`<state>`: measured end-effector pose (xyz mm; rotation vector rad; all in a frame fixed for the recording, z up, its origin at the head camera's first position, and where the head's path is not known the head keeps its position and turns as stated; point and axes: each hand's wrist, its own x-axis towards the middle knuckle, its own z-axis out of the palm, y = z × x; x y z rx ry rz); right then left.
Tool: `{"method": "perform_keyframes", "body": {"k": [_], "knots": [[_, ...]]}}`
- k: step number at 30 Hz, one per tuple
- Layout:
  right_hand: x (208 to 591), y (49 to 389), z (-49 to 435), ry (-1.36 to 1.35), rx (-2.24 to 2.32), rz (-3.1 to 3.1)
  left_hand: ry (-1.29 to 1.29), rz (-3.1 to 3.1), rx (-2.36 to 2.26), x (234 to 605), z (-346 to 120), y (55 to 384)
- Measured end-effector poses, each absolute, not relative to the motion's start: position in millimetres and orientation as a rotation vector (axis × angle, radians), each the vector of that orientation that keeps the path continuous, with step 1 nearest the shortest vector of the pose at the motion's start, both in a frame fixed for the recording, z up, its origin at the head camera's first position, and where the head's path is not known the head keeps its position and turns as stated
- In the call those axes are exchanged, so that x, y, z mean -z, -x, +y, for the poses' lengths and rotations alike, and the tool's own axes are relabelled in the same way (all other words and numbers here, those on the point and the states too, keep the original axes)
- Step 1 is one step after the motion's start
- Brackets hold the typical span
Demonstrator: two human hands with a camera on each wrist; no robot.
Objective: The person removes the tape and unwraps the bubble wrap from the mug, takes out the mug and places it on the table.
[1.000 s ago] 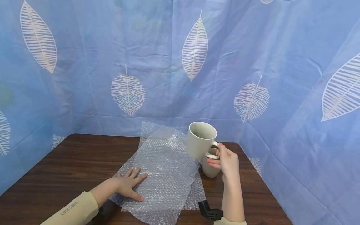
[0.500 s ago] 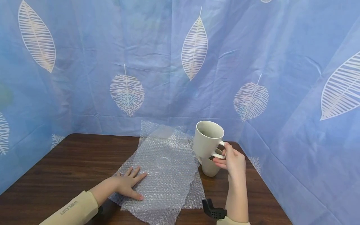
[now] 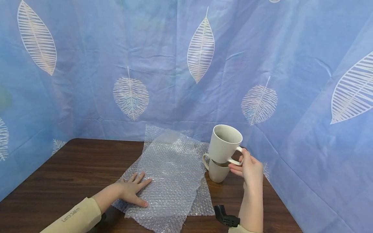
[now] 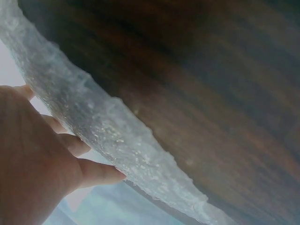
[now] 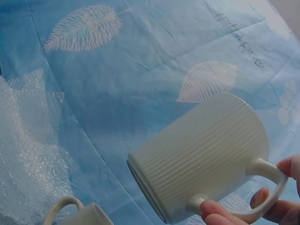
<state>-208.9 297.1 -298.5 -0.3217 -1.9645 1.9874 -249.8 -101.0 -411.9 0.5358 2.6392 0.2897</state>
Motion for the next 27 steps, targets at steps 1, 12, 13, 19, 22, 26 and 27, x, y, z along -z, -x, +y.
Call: {"method": "perform_keyframes", "body": {"k": [1, 12, 13, 19, 22, 26, 27], "knots": [[298.2, 208.4, 298.3, 0.334, -1.99, -1.953, -0.536, 2.643, -0.283, 411.3, -100.9, 249.6], [297.5, 203.7, 310.9, 0.436, -1.999, -1.883, -0.543, 2.659, -0.296, 418.1, -102.2, 253.8], [297.7, 203.4, 312.1, 0.441, -1.999, -1.876, -0.539, 2.657, -0.288, 416.9, -101.5, 253.1], [299.3, 203.2, 319.3, 0.484, -1.992, -1.844, -0.569, 2.643, -0.322, 429.4, -105.5, 261.5], [300.7, 203.3, 322.4, 0.504, -1.982, -1.83, -0.559, 2.643, -0.317, 428.1, -105.5, 260.9], [302.3, 202.8, 326.3, 0.526, -1.982, -1.792, -0.536, 2.643, -0.3, 418.7, -103.1, 255.2], [302.7, 202.6, 327.2, 0.531, -1.978, -1.789, -0.535, 2.651, -0.295, 416.8, -102.4, 253.8]]}}
